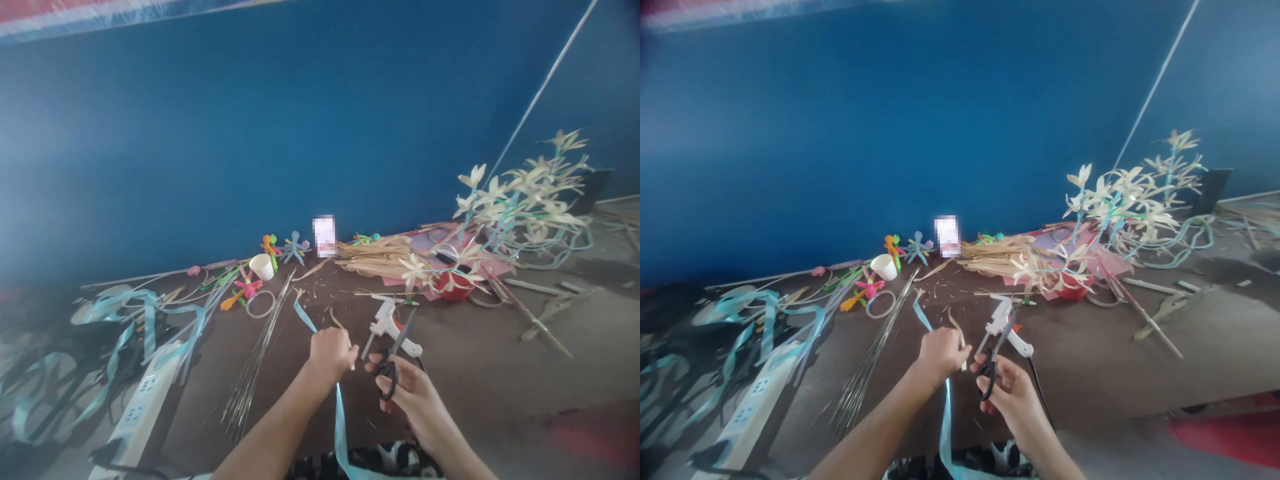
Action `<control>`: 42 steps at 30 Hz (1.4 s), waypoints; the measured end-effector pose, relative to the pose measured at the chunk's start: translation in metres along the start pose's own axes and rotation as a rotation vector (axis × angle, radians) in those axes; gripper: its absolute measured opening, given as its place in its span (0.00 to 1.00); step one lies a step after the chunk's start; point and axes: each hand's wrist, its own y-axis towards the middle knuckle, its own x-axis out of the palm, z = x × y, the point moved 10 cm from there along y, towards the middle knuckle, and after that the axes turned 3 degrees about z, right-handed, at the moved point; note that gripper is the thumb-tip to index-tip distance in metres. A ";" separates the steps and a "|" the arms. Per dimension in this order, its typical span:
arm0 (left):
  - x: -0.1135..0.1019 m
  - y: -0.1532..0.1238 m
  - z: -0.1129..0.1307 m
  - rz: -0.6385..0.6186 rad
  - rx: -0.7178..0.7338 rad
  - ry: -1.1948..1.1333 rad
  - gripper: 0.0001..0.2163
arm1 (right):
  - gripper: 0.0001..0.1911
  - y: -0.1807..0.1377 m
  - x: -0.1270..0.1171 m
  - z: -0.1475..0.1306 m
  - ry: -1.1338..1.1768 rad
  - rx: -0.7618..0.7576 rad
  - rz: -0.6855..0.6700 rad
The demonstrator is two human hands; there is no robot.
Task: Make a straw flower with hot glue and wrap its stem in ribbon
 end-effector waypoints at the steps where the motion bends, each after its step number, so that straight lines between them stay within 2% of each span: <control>1: 0.000 0.001 0.000 0.002 -0.004 -0.006 0.07 | 0.19 0.000 -0.001 0.001 -0.042 0.011 0.005; 3: -0.009 0.002 -0.002 0.041 -0.022 -0.105 0.06 | 0.19 -0.001 -0.004 -0.002 -0.140 0.008 0.019; 6: -0.029 0.003 -0.016 0.099 -0.119 -0.514 0.09 | 0.18 -0.002 -0.005 -0.016 -0.274 -0.088 0.004; 10: -0.031 -0.001 -0.038 0.055 -0.361 -1.096 0.11 | 0.19 0.002 0.011 -0.020 -0.367 -0.147 -0.137; 13: -0.035 -0.004 -0.038 0.064 -0.381 -1.265 0.10 | 0.18 0.007 0.023 -0.008 -0.377 -0.118 -0.200; 19: -0.035 -0.006 -0.038 0.073 -0.368 -1.281 0.09 | 0.16 0.008 0.035 0.017 -0.393 -0.021 -0.270; 23: -0.031 -0.006 -0.041 0.075 -0.399 -1.304 0.10 | 0.17 0.008 0.031 0.027 -0.404 0.044 -0.245; 34: -0.028 -0.008 -0.041 0.078 -0.399 -1.279 0.11 | 0.17 0.014 0.022 0.027 -0.476 0.025 -0.182; 42: -0.028 -0.008 -0.041 0.077 -0.410 -1.277 0.11 | 0.16 0.017 0.021 0.030 -0.497 0.037 -0.188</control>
